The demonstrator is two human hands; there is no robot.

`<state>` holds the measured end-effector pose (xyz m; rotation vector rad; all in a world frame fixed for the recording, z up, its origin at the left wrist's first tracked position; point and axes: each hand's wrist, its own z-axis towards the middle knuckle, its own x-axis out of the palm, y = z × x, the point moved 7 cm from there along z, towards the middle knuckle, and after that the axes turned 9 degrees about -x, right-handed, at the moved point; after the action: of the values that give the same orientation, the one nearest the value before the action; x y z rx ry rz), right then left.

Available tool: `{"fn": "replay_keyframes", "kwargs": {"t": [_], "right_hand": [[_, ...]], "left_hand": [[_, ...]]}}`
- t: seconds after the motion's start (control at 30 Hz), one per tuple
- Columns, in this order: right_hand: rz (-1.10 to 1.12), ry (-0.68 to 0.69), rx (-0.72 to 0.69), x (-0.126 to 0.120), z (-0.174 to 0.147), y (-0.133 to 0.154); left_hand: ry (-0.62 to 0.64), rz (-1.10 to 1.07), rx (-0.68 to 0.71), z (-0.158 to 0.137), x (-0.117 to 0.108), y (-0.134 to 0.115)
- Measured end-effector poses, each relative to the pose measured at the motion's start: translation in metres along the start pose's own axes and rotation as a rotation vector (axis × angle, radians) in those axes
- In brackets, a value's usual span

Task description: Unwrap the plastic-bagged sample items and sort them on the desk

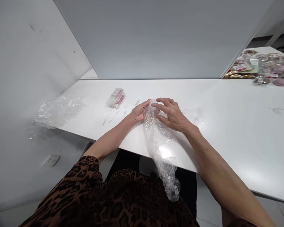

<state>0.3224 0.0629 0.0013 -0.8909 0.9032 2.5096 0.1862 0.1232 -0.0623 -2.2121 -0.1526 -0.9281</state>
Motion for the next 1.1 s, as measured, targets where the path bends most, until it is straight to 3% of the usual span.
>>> {"fn": "replay_keyframes", "kwargs": {"t": [0.2, 0.33, 0.47, 0.6, 0.67, 0.73, 0.83, 0.93, 1.03, 1.1], "right_hand": [[-0.023, -0.031, -0.004, 0.007, -0.005, -0.011], [0.175, -0.058, 0.189, -0.001, -0.006, -0.021], [0.341, -0.127, 0.373, -0.003, -0.008, -0.026], [0.508, -0.406, 0.444, -0.014, -0.010, -0.036], [0.519, -0.595, 0.506, -0.023, -0.017, -0.050], [0.499, -0.691, 0.582, -0.027, -0.025, -0.063], [0.521, -0.627, 0.702, -0.020, -0.031, -0.077], [0.634, -0.394, 0.774, -0.003, -0.029, -0.074], [0.794, -0.124, 0.770, 0.015, -0.023, -0.055], [0.869, -0.068, 0.718, 0.016, -0.018, -0.042]], "left_hand": [[0.122, 0.071, -0.098, -0.004, 0.011, 0.011], [0.189, 0.121, -0.134, -0.010, 0.021, 0.015], [0.118, 0.166, -0.118, -0.014, 0.021, 0.016], [0.161, 0.315, -0.098, -0.014, 0.019, 0.021], [0.223, 0.409, -0.074, -0.014, 0.019, 0.023], [0.229, 0.432, -0.039, -0.012, 0.016, 0.022], [0.174, 0.314, 0.011, -0.008, 0.012, 0.015], [0.094, 0.113, 0.080, -0.005, 0.008, 0.003], [0.006, -0.015, 0.099, -0.004, 0.003, -0.003], [-0.015, -0.028, 0.079, -0.004, 0.002, -0.001]]}}
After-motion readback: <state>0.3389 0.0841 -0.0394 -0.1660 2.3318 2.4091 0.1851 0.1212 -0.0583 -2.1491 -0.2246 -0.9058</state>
